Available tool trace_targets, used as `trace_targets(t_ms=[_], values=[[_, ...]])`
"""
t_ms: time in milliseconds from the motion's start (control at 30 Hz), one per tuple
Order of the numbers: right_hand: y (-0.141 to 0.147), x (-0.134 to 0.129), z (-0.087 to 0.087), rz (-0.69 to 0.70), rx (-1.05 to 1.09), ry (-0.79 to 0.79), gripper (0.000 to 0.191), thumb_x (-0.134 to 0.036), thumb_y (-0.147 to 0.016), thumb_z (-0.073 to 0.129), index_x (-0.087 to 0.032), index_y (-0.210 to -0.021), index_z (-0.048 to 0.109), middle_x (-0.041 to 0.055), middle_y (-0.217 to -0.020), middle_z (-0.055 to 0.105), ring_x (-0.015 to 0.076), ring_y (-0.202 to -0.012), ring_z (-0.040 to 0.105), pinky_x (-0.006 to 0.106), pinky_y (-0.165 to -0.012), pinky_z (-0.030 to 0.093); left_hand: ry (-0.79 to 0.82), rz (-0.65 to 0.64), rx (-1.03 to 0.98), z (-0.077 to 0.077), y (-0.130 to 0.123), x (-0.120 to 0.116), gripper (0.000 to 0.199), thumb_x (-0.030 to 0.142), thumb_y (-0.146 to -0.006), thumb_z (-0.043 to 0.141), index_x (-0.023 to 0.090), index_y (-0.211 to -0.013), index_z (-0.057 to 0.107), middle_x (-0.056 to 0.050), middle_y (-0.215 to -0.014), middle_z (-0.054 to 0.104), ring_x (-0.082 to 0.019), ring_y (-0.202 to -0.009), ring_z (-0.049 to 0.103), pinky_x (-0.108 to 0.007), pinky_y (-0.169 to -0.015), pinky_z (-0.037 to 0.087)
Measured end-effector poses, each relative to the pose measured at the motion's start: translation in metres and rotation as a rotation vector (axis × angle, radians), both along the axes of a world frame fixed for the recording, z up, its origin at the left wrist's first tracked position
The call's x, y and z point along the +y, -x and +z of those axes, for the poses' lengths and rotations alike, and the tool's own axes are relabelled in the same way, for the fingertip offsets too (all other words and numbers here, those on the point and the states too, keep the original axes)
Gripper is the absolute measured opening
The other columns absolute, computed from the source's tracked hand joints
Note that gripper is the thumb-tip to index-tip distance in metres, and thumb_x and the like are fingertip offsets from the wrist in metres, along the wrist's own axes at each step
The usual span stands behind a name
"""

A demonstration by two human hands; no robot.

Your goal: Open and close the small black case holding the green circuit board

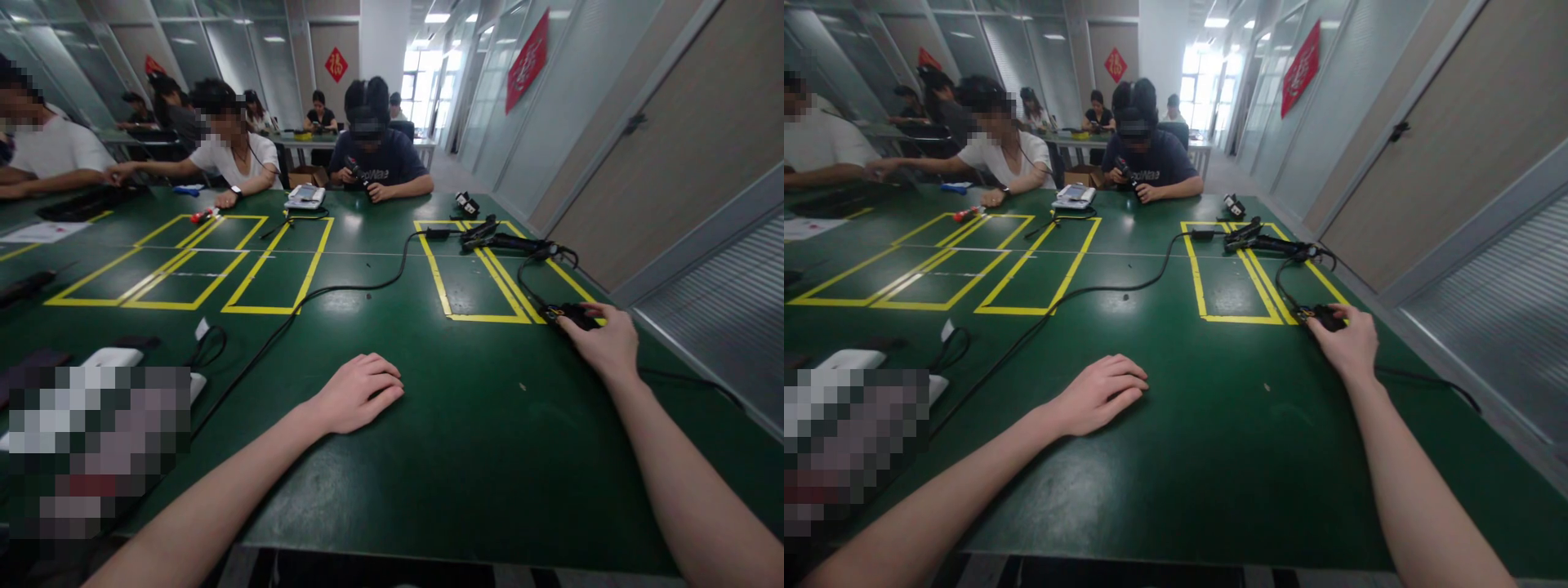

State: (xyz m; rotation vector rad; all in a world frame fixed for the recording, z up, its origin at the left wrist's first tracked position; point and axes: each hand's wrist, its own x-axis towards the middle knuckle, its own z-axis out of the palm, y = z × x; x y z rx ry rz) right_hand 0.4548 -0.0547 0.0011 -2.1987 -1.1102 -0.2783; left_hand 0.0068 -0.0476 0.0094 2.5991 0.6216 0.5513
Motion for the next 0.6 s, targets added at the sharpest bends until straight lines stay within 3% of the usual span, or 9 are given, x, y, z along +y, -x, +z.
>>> trace_targets(t_ms=[133,267,600], values=[[0.01,-0.001,0.009,0.061,0.062,0.141,0.025,-0.036,-0.072,0.069,-0.019,-0.091,0.068,0.0117,-0.095,0.067,0.0293,-0.096,0.061,0.036,-0.078,0.046,0.008,0.011,0.002,0.001,0.0,0.0,0.04,0.038,-0.109,0.04,0.019,-0.107,0.075,-0.007,-0.113,0.073,-0.021,-0.107,0.065,-0.038,-0.096,0.048],[0.022,-0.005,0.021,0.009,0.128,0.23,0.018,-0.036,-0.078,0.068,-0.02,-0.088,0.069,0.0099,-0.092,0.071,0.0277,-0.087,0.063,0.034,-0.068,0.041,0.013,0.01,-0.006,0.002,0.0,0.0,0.04,0.038,-0.109,0.04,0.018,-0.107,0.075,-0.008,-0.113,0.074,-0.021,-0.107,0.065,-0.038,-0.096,0.048],[0.037,-0.009,0.035,0.009,0.102,0.267,0.03,-0.027,-0.079,0.068,-0.019,-0.108,0.072,0.0077,-0.091,0.07,0.0251,-0.088,0.063,0.03,-0.065,0.038,-0.002,0.006,-0.014,-0.001,0.0,0.001,0.037,0.037,-0.108,0.043,0.019,-0.105,0.075,-0.007,-0.112,0.074,-0.021,-0.107,0.065,-0.038,-0.096,0.048]])
